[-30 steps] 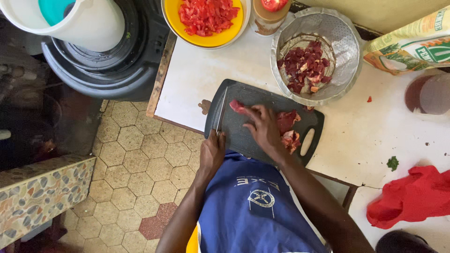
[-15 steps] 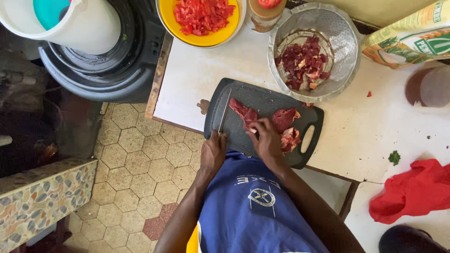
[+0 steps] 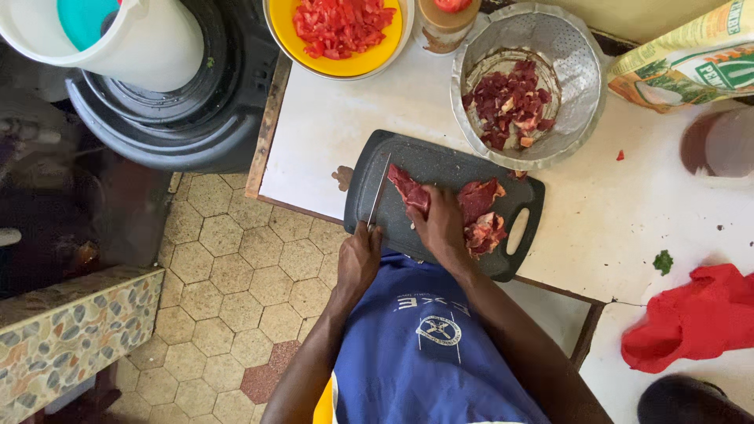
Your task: The person cuts raw meat into small pieces on a black cutting board using a knife. The cut pieces are transferred into a metal bowl. Chopped tomatoes and onions are visible in separate bowls nearby.
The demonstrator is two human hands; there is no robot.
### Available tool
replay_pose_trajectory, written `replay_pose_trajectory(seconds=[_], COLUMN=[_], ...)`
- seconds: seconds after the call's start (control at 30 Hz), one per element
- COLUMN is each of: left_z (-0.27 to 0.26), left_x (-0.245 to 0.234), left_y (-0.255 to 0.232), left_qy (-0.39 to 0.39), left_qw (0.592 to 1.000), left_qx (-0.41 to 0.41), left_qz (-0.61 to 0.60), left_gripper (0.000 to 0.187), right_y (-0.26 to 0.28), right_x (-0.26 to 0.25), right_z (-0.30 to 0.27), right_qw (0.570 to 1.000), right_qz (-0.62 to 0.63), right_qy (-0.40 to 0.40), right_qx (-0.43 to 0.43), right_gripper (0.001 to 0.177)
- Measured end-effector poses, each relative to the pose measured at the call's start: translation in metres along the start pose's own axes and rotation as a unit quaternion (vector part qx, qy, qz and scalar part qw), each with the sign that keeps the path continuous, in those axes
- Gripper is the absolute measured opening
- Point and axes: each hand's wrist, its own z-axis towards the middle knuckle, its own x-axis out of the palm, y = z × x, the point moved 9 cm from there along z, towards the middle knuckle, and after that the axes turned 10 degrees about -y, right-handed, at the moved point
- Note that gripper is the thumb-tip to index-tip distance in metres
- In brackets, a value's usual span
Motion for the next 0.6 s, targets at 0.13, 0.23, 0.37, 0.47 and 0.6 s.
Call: replay_pose_trajectory(seconds=[0.13,0.23,0.37,0.47,0.6], left_z=[-0.001,-0.004,-0.002,0.005,0.005], left_x=[-0.005,-0.01,-0.006,0.001,0.001], left_y=[-0.001,-0.002,0.003,0.011,0.003], left_qy=[-0.003,-0.015,-0.003,-0.01,-0.014], left_qw=[1.0,1.0,0.998,0.996,0.995], left_qx=[-0.005,-0.005,0.0,0.008,0.011], left_qz=[0.004,0.006,0.059,0.083,0.103], left_gripper=[0.029,0.029,0.029,0.029,0.032], right_y=[-0.006,-0.005,0.042,0.066,0.055], right_x=[0.003,-0.001,-0.021,-0.012,0.014], right_z=[0.008,0.01,0.021,0.029,0.027], right_qw=[0.998,1.0,0.995,0.993,0.99], right_qz=[0.06,0.023,0.047,0.049,-0.041], right_qy=[0.025,0.012,-0.08,-0.099,-0.088], right_qx=[0.028,0.011,-0.024,-0.041,-0.101], right_gripper=[0.04,0.037,0.045,0.037,0.028])
